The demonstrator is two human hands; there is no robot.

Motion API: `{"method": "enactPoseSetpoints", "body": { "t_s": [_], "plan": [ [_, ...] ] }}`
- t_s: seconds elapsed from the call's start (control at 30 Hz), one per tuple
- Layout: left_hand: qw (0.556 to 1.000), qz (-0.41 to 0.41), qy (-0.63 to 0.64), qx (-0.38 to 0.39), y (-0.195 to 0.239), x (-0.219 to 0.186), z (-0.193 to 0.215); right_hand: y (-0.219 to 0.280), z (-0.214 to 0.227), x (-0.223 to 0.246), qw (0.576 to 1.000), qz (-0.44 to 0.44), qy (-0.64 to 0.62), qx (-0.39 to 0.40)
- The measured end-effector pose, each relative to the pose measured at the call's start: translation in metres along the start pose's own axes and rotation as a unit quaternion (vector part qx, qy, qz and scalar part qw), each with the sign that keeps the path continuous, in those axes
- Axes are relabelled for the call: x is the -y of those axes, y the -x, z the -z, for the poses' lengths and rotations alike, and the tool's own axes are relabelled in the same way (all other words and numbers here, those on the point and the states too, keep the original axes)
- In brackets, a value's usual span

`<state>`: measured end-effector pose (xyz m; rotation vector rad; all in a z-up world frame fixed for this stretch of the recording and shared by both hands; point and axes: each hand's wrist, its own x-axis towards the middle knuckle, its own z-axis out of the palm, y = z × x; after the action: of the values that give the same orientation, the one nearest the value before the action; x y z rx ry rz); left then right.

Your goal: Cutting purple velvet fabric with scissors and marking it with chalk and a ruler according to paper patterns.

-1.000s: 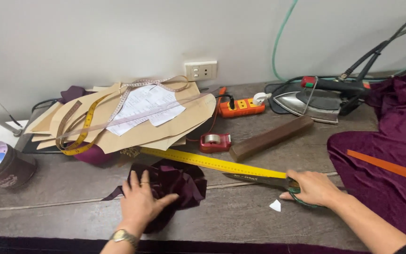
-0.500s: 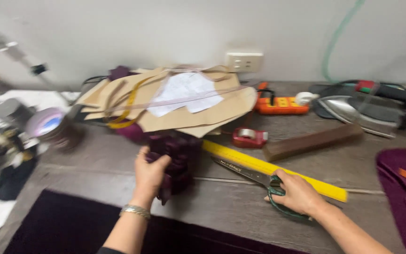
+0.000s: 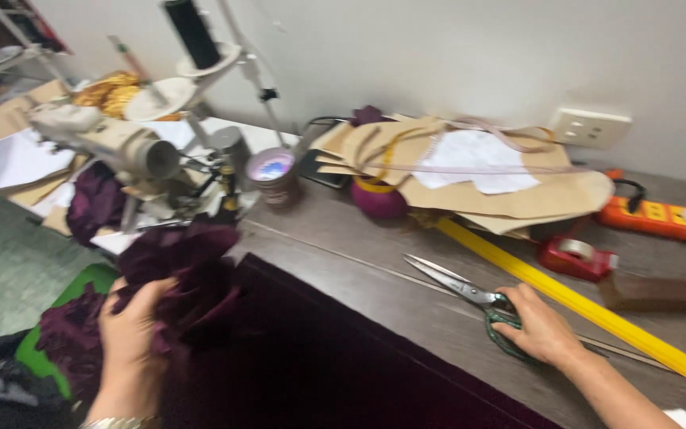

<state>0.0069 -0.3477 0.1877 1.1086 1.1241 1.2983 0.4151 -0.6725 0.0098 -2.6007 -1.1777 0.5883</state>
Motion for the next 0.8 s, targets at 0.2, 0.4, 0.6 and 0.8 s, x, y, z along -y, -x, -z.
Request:
{"method": "enactPoseSetpoints", "body": {
  "t_s": [0.2, 0.4, 0.6, 0.8],
  "plan": [
    [0.992, -0.024, -0.093, -0.085, -0.073, -0.003, 0.161, -0.032, -0.031, -0.005, 0.995, 0.031, 0.079, -0.059],
    [0.972, -0.065, -0.085, -0.210, -0.162, 0.023, 0.293, -0.063, -0.035, 0.038, 0.955, -0.156, 0.250, -0.013],
    [0.970, -0.048, -0.060, -0.231, -0.253, 0.037, 0.390, -0.129, -0.084, 0.224, 0.977, 0.011, 0.137, -0.163],
    [0.973, 0.022, -0.066, -0.222, -0.291, -0.030, 0.435, -0.150, -0.127, 0.465, 0.979, 0.153, -0.005, -0.137]
  ]
}}
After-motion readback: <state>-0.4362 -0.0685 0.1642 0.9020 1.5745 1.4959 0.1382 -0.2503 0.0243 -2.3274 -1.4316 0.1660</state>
